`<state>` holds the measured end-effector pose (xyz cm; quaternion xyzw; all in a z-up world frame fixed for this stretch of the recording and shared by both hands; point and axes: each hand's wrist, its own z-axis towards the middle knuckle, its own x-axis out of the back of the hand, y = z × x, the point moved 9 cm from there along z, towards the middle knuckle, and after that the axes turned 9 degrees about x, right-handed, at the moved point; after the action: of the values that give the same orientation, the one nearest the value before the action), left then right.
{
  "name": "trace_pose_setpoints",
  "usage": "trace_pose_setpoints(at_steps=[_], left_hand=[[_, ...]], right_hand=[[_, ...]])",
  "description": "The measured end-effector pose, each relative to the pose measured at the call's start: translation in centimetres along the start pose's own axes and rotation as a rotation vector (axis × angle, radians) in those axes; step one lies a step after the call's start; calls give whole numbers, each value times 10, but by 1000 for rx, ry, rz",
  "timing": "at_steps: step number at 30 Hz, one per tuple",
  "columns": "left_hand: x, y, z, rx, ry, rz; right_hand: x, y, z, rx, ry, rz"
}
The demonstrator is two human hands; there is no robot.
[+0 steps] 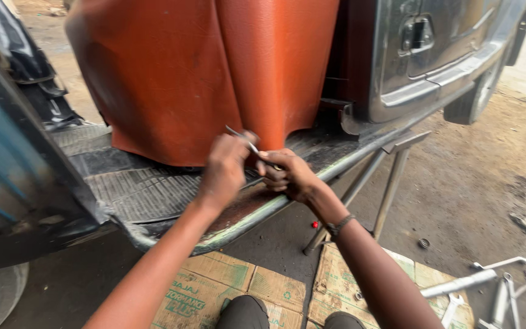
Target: The person uses a metal tool to repeatedly scrape and pry at the seam of an orange vehicle body panel. The person is sitting on a cardboard box on the ground while performing the task.
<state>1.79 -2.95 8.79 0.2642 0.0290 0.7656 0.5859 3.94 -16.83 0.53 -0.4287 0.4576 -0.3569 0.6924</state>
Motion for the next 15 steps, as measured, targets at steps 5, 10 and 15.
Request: trace_pose_setpoints(at_steps=[5,10,15], left_hand=[[3,-3,0,46,-1,59],[-5,3,-3,-39,-27,78],[-10,11,-14,-119,-62,107]], right_hand=[[2,7,-1,-56,-94,134],[7,9,0,-64,-87,155],[4,10,1,-88,-77,159]])
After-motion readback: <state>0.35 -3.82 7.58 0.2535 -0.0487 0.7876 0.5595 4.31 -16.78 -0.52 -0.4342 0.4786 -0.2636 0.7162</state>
